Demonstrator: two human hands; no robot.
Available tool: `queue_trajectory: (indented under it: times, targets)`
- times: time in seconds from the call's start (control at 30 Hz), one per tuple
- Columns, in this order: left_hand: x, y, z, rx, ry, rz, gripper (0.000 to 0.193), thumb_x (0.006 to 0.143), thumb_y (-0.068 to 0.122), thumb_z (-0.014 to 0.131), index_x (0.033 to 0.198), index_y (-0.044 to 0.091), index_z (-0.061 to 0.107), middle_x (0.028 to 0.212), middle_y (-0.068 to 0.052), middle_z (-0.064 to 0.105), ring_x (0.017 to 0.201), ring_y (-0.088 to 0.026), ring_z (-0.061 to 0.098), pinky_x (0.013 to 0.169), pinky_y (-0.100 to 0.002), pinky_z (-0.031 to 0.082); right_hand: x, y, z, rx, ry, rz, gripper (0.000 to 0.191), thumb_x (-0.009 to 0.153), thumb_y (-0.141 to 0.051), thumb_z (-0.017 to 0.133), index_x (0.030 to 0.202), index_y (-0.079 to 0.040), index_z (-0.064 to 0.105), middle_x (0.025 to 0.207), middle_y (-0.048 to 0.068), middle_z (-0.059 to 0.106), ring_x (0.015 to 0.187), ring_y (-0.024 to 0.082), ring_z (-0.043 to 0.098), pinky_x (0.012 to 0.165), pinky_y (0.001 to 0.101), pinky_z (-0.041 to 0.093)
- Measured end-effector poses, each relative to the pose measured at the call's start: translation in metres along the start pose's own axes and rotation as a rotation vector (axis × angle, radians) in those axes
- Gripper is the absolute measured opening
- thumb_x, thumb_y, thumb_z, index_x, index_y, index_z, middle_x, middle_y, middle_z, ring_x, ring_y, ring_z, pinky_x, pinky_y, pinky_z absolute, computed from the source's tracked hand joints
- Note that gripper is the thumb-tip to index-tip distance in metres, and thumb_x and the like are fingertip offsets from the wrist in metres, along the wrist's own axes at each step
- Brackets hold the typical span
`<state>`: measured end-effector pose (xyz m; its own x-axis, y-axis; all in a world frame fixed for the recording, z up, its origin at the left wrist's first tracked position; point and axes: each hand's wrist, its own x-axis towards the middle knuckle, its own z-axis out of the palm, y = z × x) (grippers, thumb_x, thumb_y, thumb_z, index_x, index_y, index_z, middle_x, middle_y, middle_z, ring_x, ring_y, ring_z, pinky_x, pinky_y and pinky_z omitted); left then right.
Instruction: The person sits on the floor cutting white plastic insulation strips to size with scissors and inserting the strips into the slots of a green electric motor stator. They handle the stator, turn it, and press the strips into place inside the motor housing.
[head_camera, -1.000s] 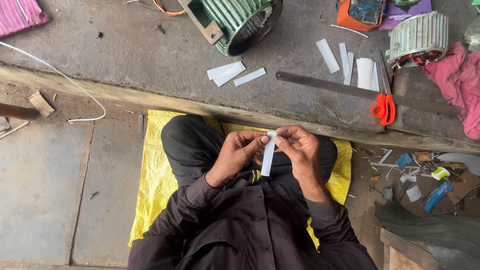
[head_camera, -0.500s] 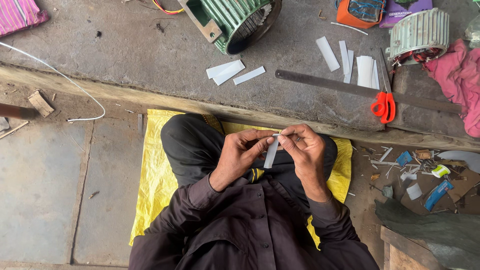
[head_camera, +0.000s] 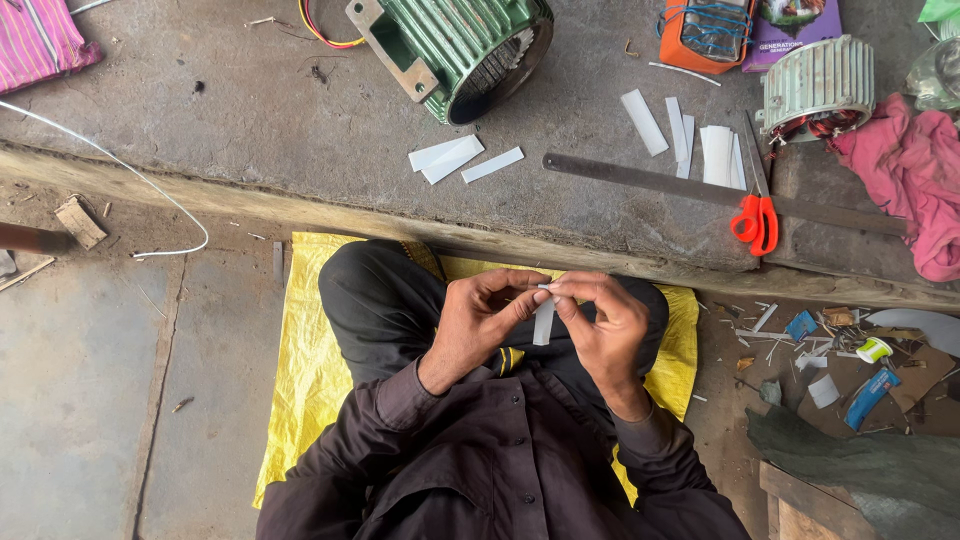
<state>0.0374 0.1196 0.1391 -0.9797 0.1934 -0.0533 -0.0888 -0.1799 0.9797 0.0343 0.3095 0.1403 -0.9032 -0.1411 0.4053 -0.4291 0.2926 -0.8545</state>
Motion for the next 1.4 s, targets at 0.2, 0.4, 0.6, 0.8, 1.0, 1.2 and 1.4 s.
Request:
queue_trajectory:
  times: [0.2,0.4,0.6,0.8,1.0,1.2,1.4]
  targets:
    - [-0.006,0.007,0.003,0.005,0.010,0.091,0.025,0.097,0.010,0.073,0.119,-0.002,0.073,0.104,-0.009,0.078,0.095,-0.009,0.073,0.083,-0.024,0.061,-0.002,-0.009,-0.002,0.030,0.030,0.111,0.013,0.091,0.003,0.077,0.103,0.000,0.074,0.105,0.009,0.075,0.099,0.015,0.074,0.077,0.0235,0.060]
    - [-0.010,0.008,0.008,0.164,0.090,0.227,0.021,0.096,0.007,0.074,0.116,0.000,0.075,0.103,-0.009,0.079,0.092,-0.012,0.075,0.079,-0.025,0.061,-0.007,-0.008,-0.001,0.244,0.016,0.165,0.018,0.092,0.005,0.075,0.109,0.005,0.071,0.109,0.012,0.071,0.105,0.018,0.071,0.093,0.0284,0.062]
    - [-0.013,0.006,0.015,0.295,0.137,0.290,0.019,0.095,0.006,0.075,0.113,0.003,0.076,0.095,-0.010,0.077,0.083,-0.014,0.075,0.072,-0.026,0.059,-0.014,-0.010,0.003,0.144,0.092,0.166,0.015,0.093,0.004,0.075,0.108,0.004,0.072,0.105,0.012,0.074,0.097,0.016,0.073,0.085,0.0260,0.062]
    - [-0.017,0.005,0.017,0.363,0.175,0.354,0.017,0.095,0.005,0.075,0.111,0.004,0.074,0.092,-0.010,0.075,0.077,-0.015,0.074,0.066,-0.027,0.058,-0.014,-0.015,0.005,0.078,0.096,0.114,0.013,0.095,0.001,0.075,0.108,0.003,0.072,0.104,0.012,0.074,0.099,0.017,0.073,0.086,0.0265,0.062]
    - [-0.017,0.005,0.018,0.368,0.168,0.344,0.016,0.095,0.006,0.075,0.111,0.004,0.074,0.091,-0.009,0.076,0.076,-0.015,0.075,0.065,-0.026,0.059,-0.012,-0.017,0.006,0.034,0.100,0.121,0.013,0.094,-0.004,0.075,0.106,0.002,0.072,0.102,0.011,0.075,0.098,0.016,0.074,0.082,0.0257,0.064]
    - [-0.016,0.008,0.017,0.377,0.165,0.350,0.015,0.096,0.008,0.074,0.110,0.004,0.075,0.093,-0.009,0.076,0.078,-0.016,0.076,0.066,-0.027,0.060,-0.014,-0.016,0.005,0.065,0.081,0.130,0.013,0.096,-0.003,0.074,0.107,0.003,0.071,0.104,0.012,0.074,0.099,0.017,0.073,0.083,0.0259,0.062]
    - [-0.017,0.013,0.015,0.352,0.144,0.334,0.016,0.097,0.010,0.073,0.111,0.003,0.075,0.095,-0.010,0.077,0.082,-0.016,0.076,0.069,-0.026,0.060,-0.017,-0.012,0.006,0.150,0.080,0.127,0.013,0.099,0.003,0.070,0.111,0.005,0.068,0.107,0.011,0.071,0.101,0.015,0.071,0.090,0.0254,0.060]
